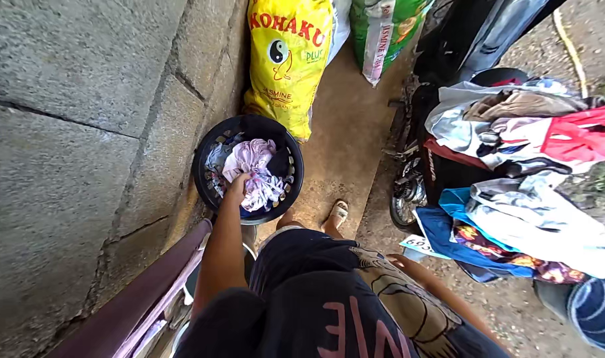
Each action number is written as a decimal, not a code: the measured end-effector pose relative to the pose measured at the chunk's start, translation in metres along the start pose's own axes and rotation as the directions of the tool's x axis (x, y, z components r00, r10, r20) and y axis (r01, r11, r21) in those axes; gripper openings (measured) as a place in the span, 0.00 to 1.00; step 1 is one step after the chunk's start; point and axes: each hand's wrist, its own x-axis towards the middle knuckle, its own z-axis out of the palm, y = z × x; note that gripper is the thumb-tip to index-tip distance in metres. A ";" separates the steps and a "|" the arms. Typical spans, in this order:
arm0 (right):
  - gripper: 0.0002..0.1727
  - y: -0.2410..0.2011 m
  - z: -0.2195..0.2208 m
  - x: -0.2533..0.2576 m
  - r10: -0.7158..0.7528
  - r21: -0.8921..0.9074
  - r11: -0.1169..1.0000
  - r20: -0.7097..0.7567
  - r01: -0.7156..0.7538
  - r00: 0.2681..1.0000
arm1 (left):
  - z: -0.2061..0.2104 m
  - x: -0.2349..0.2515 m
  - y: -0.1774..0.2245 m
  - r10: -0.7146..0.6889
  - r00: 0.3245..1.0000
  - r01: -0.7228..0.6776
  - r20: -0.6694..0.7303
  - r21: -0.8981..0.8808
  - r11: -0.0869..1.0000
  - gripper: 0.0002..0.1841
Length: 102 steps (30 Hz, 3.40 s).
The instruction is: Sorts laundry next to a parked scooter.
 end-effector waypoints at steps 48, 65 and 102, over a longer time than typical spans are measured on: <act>0.26 -0.060 0.003 -0.045 -0.144 0.102 0.983 -0.074 0.151 0.987 | 0.103 0.025 -0.003 -0.033 0.978 -0.163 0.208 0.845 0.509 0.22; 0.26 -0.098 -0.008 -0.011 -0.245 0.057 0.967 -0.041 0.247 0.969 | 0.117 0.034 0.002 0.089 0.980 -0.199 0.179 0.828 0.524 0.23; 0.16 -0.113 -0.158 -0.141 -0.448 0.120 0.778 -0.584 0.617 0.677 | 0.123 -0.215 0.096 0.146 0.427 -0.551 0.893 0.128 0.825 0.13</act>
